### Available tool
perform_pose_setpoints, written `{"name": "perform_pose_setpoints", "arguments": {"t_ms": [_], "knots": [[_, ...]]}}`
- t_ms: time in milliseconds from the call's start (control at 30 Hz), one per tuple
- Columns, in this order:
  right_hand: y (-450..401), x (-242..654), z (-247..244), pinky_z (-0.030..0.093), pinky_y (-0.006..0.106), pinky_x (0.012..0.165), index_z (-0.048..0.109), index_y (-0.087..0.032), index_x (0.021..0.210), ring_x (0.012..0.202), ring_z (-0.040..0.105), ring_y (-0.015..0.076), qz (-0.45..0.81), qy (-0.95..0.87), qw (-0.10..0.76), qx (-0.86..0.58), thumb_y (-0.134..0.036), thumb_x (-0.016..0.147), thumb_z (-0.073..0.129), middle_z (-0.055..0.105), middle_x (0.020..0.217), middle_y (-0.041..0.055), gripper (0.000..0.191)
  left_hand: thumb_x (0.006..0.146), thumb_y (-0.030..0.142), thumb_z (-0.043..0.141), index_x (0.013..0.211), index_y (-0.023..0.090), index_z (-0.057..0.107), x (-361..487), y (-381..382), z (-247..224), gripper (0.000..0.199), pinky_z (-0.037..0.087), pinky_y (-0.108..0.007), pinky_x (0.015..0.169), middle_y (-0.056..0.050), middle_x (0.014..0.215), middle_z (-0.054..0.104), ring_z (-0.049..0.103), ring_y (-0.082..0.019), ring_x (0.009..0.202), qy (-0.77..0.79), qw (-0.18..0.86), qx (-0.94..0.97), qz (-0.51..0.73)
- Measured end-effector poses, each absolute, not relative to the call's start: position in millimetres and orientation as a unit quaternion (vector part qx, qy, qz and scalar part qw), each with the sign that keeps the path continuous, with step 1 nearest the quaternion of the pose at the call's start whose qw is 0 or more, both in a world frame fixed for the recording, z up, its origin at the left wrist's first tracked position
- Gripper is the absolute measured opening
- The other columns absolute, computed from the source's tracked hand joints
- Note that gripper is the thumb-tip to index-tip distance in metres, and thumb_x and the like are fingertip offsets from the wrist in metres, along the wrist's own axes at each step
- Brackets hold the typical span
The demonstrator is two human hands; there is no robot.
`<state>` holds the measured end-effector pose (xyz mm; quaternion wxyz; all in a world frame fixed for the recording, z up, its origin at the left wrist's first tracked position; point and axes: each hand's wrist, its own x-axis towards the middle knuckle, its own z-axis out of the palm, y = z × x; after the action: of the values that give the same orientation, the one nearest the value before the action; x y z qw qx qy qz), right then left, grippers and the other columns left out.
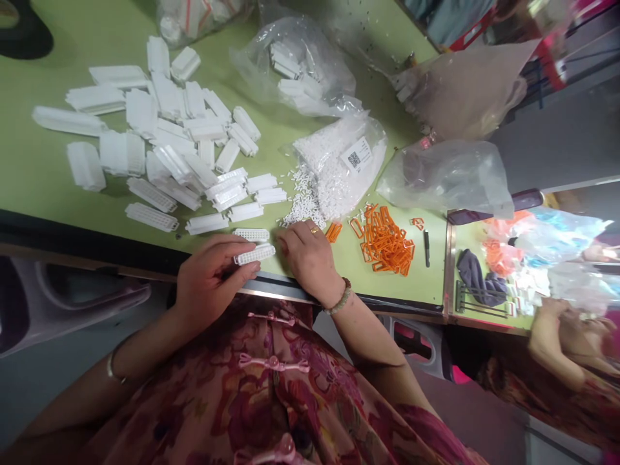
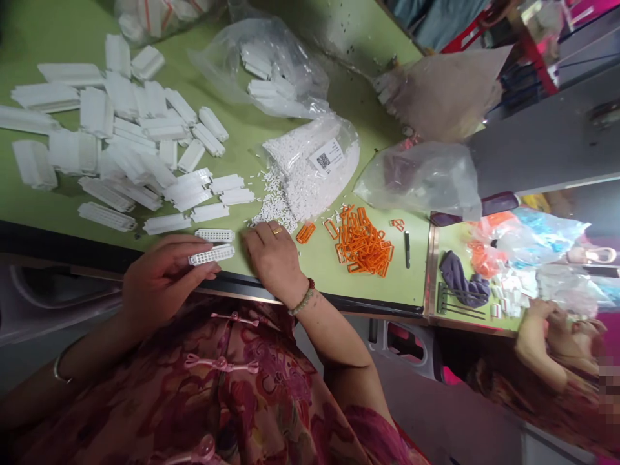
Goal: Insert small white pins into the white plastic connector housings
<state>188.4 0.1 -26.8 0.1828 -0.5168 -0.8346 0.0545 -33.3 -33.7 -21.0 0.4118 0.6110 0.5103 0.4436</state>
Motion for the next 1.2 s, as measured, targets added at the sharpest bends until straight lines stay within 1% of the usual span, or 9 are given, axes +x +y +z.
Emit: {"name": "perform_pose_setpoints", "arguments": {"t_ms": [133, 300, 500, 700, 800, 900, 1000, 1100, 1200], "knots": [[-0.7, 187.8, -17.3, 0.055, 0.04, 0.085, 0.073, -0.022, 0.094, 0.092, 0.062, 0.0239, 0.111, -0.817, 0.244, -0.51, -0.019, 0.108, 0.058, 0.069, 0.091, 0.0077, 0.021, 0.098, 0.032, 0.074, 0.113, 0.022, 0.079, -34.9, -32.8, -19.4, 0.019, 0.07, -0.031, 0.069, -0.006, 0.115, 0.079, 0.077, -0.015, 0.07, 0.517, 0.411, 0.617, 0.428], [-10.4, 187.4, 6.4, 0.054, 0.033, 0.071, 0.072, -0.024, 0.1, 0.081, 0.064, 0.0175, 0.265, -0.755, 0.359, -0.481, -0.025, 0.107, 0.064, 0.071, 0.089, 0.0024, 0.011, 0.098, 0.034, 0.075, 0.109, 0.024, 0.079, -34.4, -29.6, -16.6, 0.016, 0.067, -0.029, 0.076, -0.003, 0.107, 0.081, 0.078, -0.018, 0.082, 0.521, 0.351, 0.663, 0.407], [-16.0, 177.6, 7.6, 0.055, 0.035, 0.076, 0.073, -0.024, 0.096, 0.086, 0.066, 0.0194, 0.291, -0.754, 0.326, -0.491, -0.027, 0.105, 0.065, 0.072, 0.089, 0.003, 0.013, 0.102, 0.027, 0.07, 0.113, 0.024, 0.078, -31.5, -32.1, -21.1, 0.014, 0.066, -0.028, 0.081, -0.003, 0.108, 0.082, 0.078, -0.018, 0.087, 0.497, 0.302, 0.697, 0.419], [-13.7, 180.8, 13.9, 0.055, 0.036, 0.08, 0.071, -0.024, 0.09, 0.086, 0.065, 0.0194, 0.312, -0.756, 0.287, -0.499, -0.023, 0.102, 0.065, 0.071, 0.088, 0.0024, 0.013, 0.103, 0.026, 0.066, 0.113, 0.023, 0.08, -33.1, -33.7, -21.6, 0.018, 0.067, -0.033, 0.092, -0.005, 0.109, 0.084, 0.08, -0.022, 0.098, 0.493, 0.29, 0.723, 0.387], [-11.5, 181.9, 17.1, 0.055, 0.034, 0.08, 0.068, -0.023, 0.089, 0.085, 0.063, 0.0181, 0.341, -0.749, 0.273, -0.498, -0.02, 0.1, 0.066, 0.069, 0.087, 0.001, 0.012, 0.103, 0.02, 0.064, 0.111, 0.023, 0.079, -33.5, -32.8, -20.9, 0.017, 0.066, -0.031, 0.095, -0.005, 0.109, 0.085, 0.081, -0.021, 0.1, 0.468, 0.273, 0.737, 0.403], [-13.2, 178.6, 15.0, 0.055, 0.032, 0.079, 0.069, -0.022, 0.098, 0.087, 0.063, 0.0173, 0.364, -0.74, 0.281, -0.49, -0.018, 0.1, 0.065, 0.069, 0.093, 0.0018, 0.006, 0.103, 0.014, 0.063, 0.111, 0.023, 0.077, -34.1, -31.9, -20.8, 0.019, 0.065, -0.027, 0.095, -0.003, 0.109, 0.085, 0.081, -0.018, 0.1, 0.431, 0.264, 0.751, 0.424], [-21.4, 178.5, 9.8, 0.057, 0.031, 0.078, 0.071, -0.022, 0.111, 0.089, 0.065, 0.0165, 0.384, -0.73, 0.286, -0.487, -0.018, 0.103, 0.063, 0.07, 0.102, 0.004, 0.012, 0.104, 0.015, 0.062, 0.111, 0.023, 0.077, -35.3, -31.4, -20.2, 0.018, 0.066, -0.026, 0.093, -0.003, 0.107, 0.085, 0.082, -0.018, 0.098, 0.403, 0.279, 0.76, 0.427], [-33.5, 196.4, 5.0, 0.059, 0.031, 0.076, 0.073, -0.024, 0.118, 0.087, 0.067, 0.0165, 0.401, -0.711, 0.297, -0.495, -0.029, 0.106, 0.067, 0.072, 0.102, 0.0039, 0.014, 0.105, 0.021, 0.065, 0.108, 0.024, 0.078, -36.3, -32.6, -18.4, 0.014, 0.067, -0.027, 0.089, -0.004, 0.105, 0.084, 0.082, -0.019, 0.095, 0.399, 0.322, 0.749, 0.419], [-44.1, 233.5, 0.0, 0.058, 0.031, 0.072, 0.074, -0.024, 0.12, 0.082, 0.068, 0.0164, 0.31, -0.667, 0.334, -0.59, -0.035, 0.106, 0.068, 0.076, 0.1, 0.0044, 0.019, 0.104, 0.024, 0.068, 0.108, 0.025, 0.078, -34.4, -34.6, -16.9, 0.011, 0.069, -0.03, 0.084, -0.005, 0.111, 0.083, 0.082, -0.019, 0.093, 0.418, 0.402, 0.701, 0.416]]}}
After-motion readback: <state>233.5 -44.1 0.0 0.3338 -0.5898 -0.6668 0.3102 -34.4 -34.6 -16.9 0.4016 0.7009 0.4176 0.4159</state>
